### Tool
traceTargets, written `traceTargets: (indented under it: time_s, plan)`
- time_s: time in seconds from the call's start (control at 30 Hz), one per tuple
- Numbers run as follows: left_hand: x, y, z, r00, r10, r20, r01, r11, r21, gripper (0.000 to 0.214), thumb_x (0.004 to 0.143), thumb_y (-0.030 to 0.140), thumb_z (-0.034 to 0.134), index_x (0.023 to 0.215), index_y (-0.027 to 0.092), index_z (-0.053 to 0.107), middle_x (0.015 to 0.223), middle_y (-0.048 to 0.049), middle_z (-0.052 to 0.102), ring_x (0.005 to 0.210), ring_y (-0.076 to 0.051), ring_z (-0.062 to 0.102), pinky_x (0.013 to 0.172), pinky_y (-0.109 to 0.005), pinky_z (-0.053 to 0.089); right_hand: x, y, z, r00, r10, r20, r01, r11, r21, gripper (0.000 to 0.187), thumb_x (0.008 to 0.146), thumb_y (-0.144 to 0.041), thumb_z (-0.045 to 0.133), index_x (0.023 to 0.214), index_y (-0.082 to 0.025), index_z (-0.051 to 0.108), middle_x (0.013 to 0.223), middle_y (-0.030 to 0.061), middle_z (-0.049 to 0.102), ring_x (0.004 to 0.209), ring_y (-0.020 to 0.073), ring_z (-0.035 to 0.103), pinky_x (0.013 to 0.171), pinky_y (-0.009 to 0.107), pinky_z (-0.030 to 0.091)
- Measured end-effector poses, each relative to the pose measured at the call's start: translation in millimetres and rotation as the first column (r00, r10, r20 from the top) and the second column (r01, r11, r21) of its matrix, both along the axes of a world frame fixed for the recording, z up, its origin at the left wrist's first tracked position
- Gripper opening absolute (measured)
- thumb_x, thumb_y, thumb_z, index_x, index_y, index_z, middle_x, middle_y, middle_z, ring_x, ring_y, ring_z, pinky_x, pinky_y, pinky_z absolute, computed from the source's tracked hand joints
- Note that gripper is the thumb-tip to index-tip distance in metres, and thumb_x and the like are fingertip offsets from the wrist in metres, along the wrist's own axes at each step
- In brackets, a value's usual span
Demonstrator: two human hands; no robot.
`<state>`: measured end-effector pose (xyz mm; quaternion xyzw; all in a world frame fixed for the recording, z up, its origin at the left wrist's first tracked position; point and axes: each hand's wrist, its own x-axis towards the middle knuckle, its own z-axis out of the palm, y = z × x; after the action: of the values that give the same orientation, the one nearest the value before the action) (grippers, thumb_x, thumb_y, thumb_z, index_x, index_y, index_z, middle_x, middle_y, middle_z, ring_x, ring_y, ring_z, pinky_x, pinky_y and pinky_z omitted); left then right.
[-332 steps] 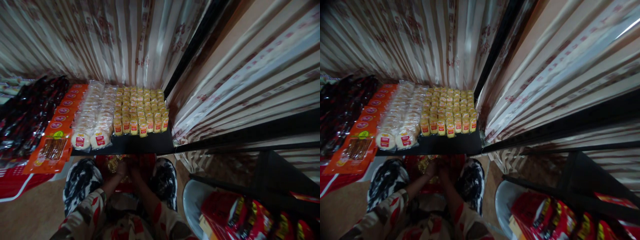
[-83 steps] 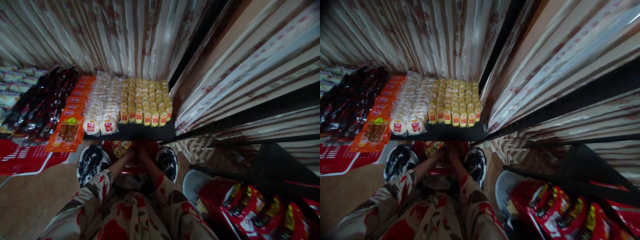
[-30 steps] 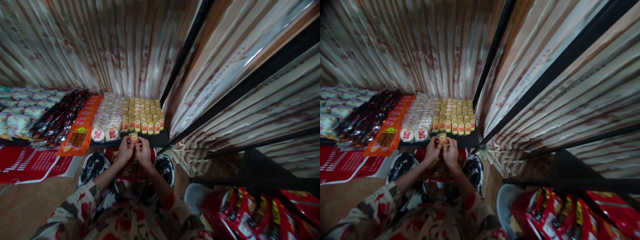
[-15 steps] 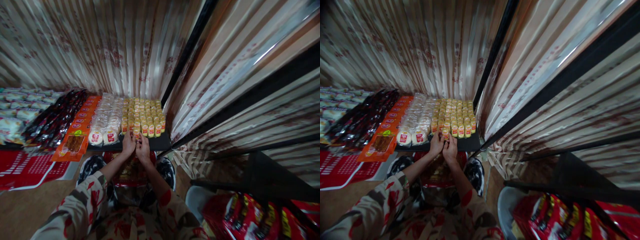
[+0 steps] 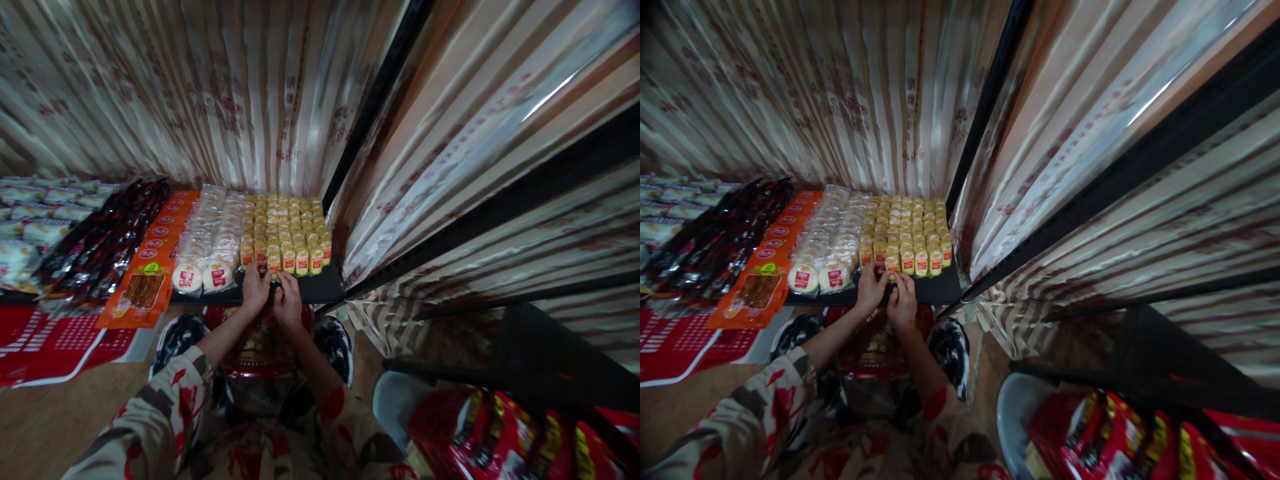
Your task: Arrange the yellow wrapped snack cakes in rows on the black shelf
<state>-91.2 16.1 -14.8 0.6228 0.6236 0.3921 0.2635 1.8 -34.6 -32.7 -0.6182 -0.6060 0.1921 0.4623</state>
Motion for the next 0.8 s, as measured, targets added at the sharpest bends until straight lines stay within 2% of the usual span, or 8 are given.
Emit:
traceTargets:
  time_s: [0.1,0.23,0.4,0.6,0.67,0.8]
  plan:
    - [-1.1,0.1,-0.4,0.997,0.008,-0.071,-0.008,1.000,0.000,0.014,0.078,0.025,0.051,0.089,0.016,0.053,0.085,-0.0048,0.058,0.082,-0.017,0.055,0.080,-0.031,0.044,1.6,0.9,-0.7,1.000,0.012,0.024,-0.013,1.000,0.016,0.047,0.079,-0.011,0.035,0.123,-0.016,0.051,0.118,0.0116,0.049,0.109,0.0182,0.049,0.097,0.033,0.041]
    - [-0.2,2.5,-5.9,0.999,-0.024,-0.042,0.023,1.000,-0.008,0.013,0.080,0.026,0.049,0.087,0.016,0.052,0.080,-0.0027,0.057,0.072,-0.014,0.054,0.072,-0.028,0.045,2.4,2.2,-6.5,1.000,0.012,0.024,-0.012,1.000,0.025,0.048,0.078,-0.010,0.036,0.124,-0.018,0.050,0.119,0.0109,0.049,0.110,0.0188,0.048,0.097,0.035,0.041]
    - [0.5,4.4,-14.1,1.000,-0.003,-0.007,0.003,1.000,-0.006,0.014,0.079,0.026,0.050,0.089,0.016,0.052,0.079,-0.0020,0.057,0.069,-0.013,0.053,0.070,-0.027,0.044,3.3,2.5,-9.4,1.000,0.024,0.012,-0.024,1.000,0.011,0.050,0.077,-0.008,0.037,0.124,-0.018,0.050,0.121,0.0101,0.048,0.107,0.0182,0.050,0.096,0.033,0.042]
    - [-2.9,-0.5,-17.1,0.999,-0.014,0.031,0.013,0.999,0.029,0.020,0.080,0.033,0.052,0.090,0.015,0.053,0.079,-0.0019,0.056,0.070,-0.013,0.054,0.072,-0.027,0.045,6.2,-6.2,-3.5,0.994,0.044,-0.097,-0.036,0.996,0.086,0.041,0.078,-0.010,0.037,0.112,-0.019,0.058,0.120,0.0106,0.047,0.105,0.0182,0.052,0.091,0.033,0.045]
    - [-5.3,-7.6,-14.0,1.000,-0.010,0.021,0.009,0.998,0.057,0.020,0.082,0.033,0.049,0.090,0.015,0.053,0.079,-0.0025,0.056,0.071,-0.013,0.054,0.072,-0.026,0.045,6.9,-14.3,-2.7,0.989,0.048,-0.143,-0.032,0.993,0.116,0.037,0.080,-0.011,0.036,0.107,-0.018,0.059,0.114,0.0104,0.051,0.098,0.0170,0.055,0.087,0.033,0.047]
    - [-13.2,-38.4,-11.2,0.998,-0.053,-0.030,0.056,0.989,0.139,0.021,0.087,0.028,0.037,0.088,0.016,0.054,0.083,-0.0045,0.057,0.079,-0.014,0.054,0.076,-0.026,0.043,8.0,-37.4,-12.4,0.986,0.016,-0.167,0.002,0.994,0.106,0.030,0.081,-0.012,0.035,0.093,-0.018,0.062,0.084,0.0053,0.061,0.083,0.0151,0.059,0.080,0.030,0.047]
